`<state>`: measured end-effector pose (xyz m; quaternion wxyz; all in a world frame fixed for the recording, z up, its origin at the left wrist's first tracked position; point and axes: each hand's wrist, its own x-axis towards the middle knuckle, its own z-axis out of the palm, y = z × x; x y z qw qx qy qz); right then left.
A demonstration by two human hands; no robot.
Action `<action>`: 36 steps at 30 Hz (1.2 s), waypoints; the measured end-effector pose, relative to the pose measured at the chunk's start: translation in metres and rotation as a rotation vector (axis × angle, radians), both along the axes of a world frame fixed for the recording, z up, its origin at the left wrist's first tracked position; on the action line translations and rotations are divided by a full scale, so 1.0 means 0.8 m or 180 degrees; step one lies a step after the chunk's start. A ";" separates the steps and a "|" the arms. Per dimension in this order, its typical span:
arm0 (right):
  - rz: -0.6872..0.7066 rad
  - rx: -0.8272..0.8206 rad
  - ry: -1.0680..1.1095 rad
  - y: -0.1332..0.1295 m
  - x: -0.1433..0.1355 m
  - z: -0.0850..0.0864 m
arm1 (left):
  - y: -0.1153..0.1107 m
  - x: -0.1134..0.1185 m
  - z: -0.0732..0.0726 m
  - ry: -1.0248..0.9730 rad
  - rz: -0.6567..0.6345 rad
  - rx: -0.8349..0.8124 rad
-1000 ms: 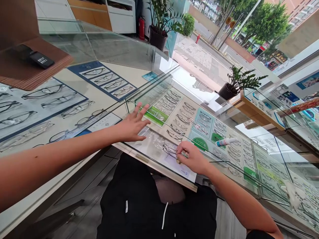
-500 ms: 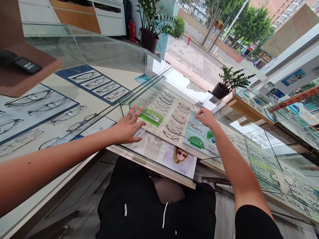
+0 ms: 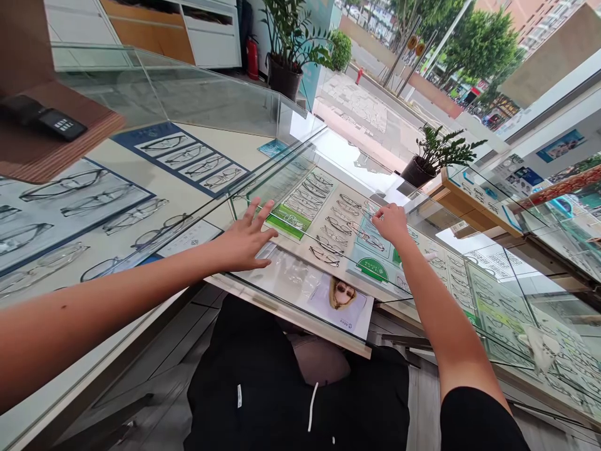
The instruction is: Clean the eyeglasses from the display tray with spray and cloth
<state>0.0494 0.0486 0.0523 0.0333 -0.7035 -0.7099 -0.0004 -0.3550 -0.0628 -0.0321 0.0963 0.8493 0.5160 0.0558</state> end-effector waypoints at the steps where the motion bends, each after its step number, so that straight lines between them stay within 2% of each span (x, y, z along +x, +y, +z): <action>1: 0.0050 0.0064 -0.0092 -0.003 0.000 0.000 | 0.000 0.000 0.000 -0.0004 -0.0005 0.0000; 8: 0.0191 0.0215 -0.0227 -0.017 -0.008 -0.004 | 0.000 0.000 -0.001 -0.0053 -0.0003 -0.0004; 21: -0.0257 -0.0119 -0.0176 -0.021 -0.017 0.007 | -0.001 0.001 -0.001 0.0026 0.0003 0.0061; 27: -0.0126 0.0162 0.0006 -0.021 -0.019 0.003 | -0.002 0.002 0.004 -0.0085 0.0038 0.0014; 36: -0.0163 -0.0136 0.0271 -0.024 -0.019 0.007 | -0.003 0.001 0.005 -0.0142 0.0030 0.0005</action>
